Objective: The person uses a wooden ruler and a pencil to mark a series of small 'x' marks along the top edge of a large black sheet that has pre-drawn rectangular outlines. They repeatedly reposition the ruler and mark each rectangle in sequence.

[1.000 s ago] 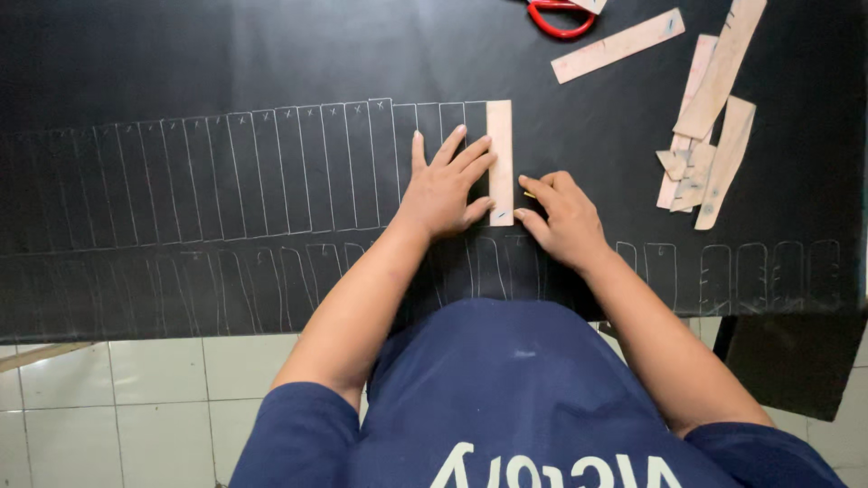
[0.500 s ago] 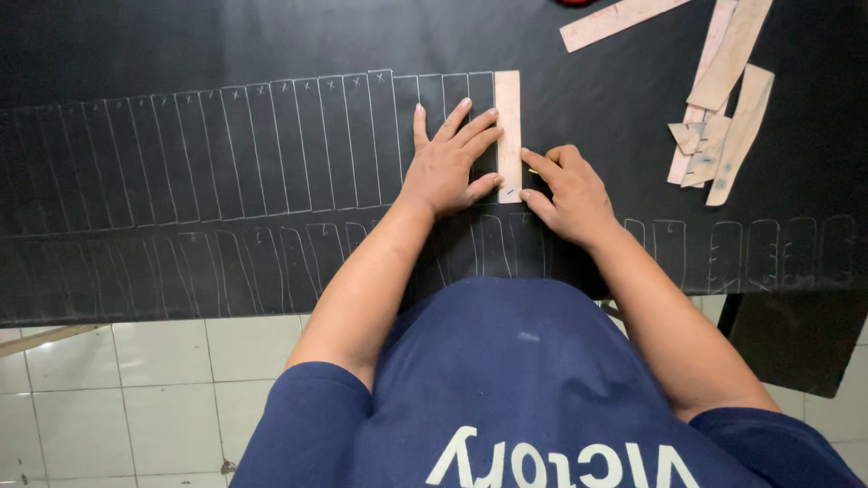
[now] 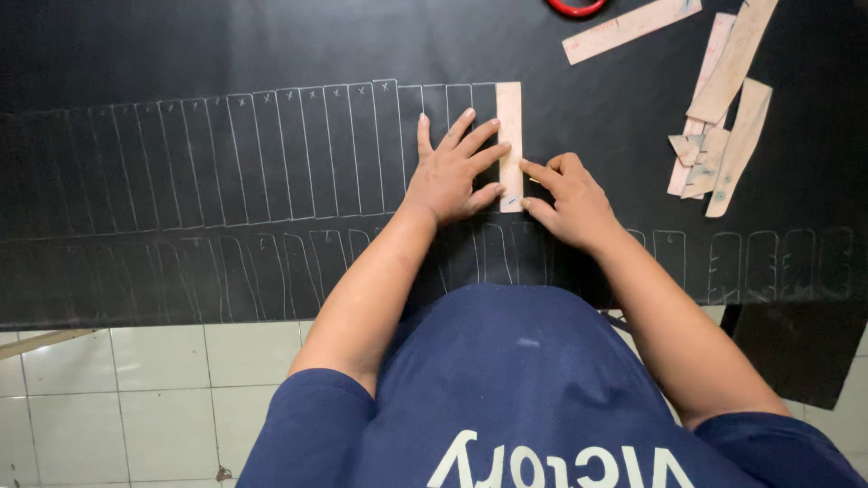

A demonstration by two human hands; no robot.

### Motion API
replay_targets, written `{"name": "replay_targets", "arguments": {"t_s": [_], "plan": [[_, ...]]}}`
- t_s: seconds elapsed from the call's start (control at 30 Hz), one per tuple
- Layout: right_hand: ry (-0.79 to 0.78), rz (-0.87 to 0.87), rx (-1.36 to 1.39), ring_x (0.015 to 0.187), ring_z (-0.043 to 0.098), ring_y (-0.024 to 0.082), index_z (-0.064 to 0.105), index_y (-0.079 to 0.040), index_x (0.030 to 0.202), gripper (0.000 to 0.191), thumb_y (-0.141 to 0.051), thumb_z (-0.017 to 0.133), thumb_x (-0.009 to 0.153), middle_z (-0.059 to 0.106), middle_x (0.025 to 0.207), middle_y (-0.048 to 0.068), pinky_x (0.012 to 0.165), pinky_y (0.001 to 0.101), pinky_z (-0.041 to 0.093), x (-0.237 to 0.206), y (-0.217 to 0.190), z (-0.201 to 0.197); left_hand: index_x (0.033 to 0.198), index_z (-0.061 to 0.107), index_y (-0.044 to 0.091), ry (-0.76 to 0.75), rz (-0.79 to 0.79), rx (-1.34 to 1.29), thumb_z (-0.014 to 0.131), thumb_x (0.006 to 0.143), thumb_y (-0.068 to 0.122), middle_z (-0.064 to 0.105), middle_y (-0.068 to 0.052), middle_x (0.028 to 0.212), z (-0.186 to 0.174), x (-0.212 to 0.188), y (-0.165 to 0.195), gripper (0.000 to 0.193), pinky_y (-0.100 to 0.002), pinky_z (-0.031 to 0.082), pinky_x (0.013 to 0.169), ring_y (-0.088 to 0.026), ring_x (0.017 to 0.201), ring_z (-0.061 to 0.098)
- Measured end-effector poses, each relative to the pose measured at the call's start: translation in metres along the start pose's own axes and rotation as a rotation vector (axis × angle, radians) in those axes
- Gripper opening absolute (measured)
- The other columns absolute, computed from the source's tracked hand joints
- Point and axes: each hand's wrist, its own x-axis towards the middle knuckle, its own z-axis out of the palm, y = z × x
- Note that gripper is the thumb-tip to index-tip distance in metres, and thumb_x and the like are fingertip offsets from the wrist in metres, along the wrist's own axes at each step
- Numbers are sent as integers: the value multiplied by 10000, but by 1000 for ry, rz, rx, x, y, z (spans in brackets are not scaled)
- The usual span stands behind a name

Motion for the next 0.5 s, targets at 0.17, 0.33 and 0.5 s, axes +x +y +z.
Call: {"name": "replay_targets", "arguments": {"t_s": [0.17, 0.33, 0.5], "plan": [[198, 20, 111, 941, 635, 275, 777, -95, 1138, 171, -192, 671, 1044, 616, 976, 119, 829, 379, 511, 28, 0, -18, 1410, 592, 321, -16, 3, 6, 721, 827, 587, 406, 57, 1594, -1, 0, -1, 654, -779, 51, 1159, -257, 1523, 260], [266, 25, 365, 846, 684, 172, 706, -8, 1129, 184, -156, 601, 1095, 679, 963, 89, 784, 309, 540, 77, 2, -27, 1408, 593, 328, 2, 0, -2, 715, 826, 598, 406, 54, 1596, -2, 2, -2, 653, -782, 38, 1155, -258, 1526, 254], [162, 106, 661, 872, 669, 82, 661, 16, 1177, 213, -156, 562, 1099, 723, 977, 41, 801, 260, 555, 121, 9, -18, 1395, 602, 331, -9, -10, -6, 708, 824, 595, 417, 55, 1593, -5, 2, -4, 638, -777, 36, 1163, -253, 1531, 256]]}}
